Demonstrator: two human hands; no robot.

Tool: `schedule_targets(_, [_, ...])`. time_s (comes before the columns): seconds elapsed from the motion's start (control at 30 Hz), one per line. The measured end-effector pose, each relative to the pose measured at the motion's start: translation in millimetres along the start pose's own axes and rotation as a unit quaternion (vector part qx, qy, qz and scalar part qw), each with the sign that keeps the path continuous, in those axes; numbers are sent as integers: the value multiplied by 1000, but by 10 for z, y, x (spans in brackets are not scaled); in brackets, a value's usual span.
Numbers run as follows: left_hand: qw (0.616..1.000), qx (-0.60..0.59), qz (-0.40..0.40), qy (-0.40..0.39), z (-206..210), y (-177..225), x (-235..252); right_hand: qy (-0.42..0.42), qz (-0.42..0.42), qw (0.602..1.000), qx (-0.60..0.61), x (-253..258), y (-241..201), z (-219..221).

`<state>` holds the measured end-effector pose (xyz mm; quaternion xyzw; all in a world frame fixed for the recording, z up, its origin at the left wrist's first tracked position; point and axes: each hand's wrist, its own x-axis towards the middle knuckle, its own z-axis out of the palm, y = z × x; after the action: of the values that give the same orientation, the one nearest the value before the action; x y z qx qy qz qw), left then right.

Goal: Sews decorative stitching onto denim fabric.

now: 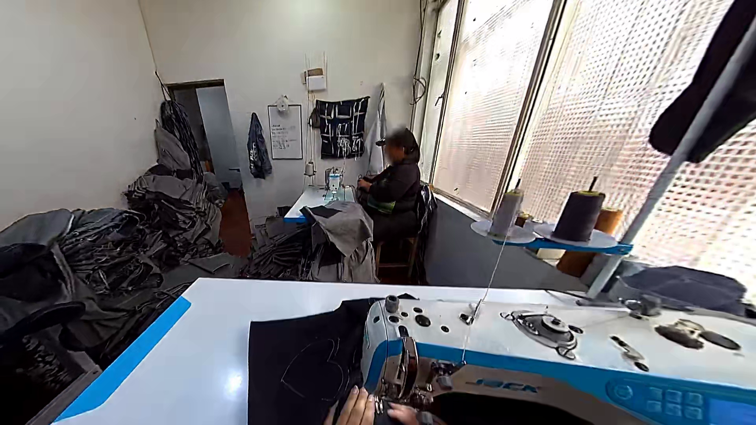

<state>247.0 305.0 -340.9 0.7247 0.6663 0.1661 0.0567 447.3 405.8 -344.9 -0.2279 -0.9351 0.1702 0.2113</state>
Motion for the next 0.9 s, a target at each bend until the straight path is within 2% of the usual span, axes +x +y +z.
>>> schedule_targets(0.07, [1000, 13, -15, -15, -20, 14, 2, 12, 29, 999, -6, -37, -42, -16])
schedule_targets(0.13, [995, 11, -35, -92, -95, 54, -24, 30, 25, 999, -3, -114, -58, 17])
schedule_targets(0.2, [988, 14, -51, -142, -165, 79, 12, 7, 34, 999, -1, -106, -77, -27])
schedule_targets(0.27, [988, 22, -52, -142, -183, 75, 32, -3, 36, 999, -7, -76, -69, -41])
schedule_targets(0.43, [988, 35, -48, -139, -143, 56, 33, 47, -8, 998, -40, -91, 12, 24])
schedule_targets(0.9, [985, 48, -53, -155, -169, 53, 77, 27, 12, 999, -44, -62, 24, 24])
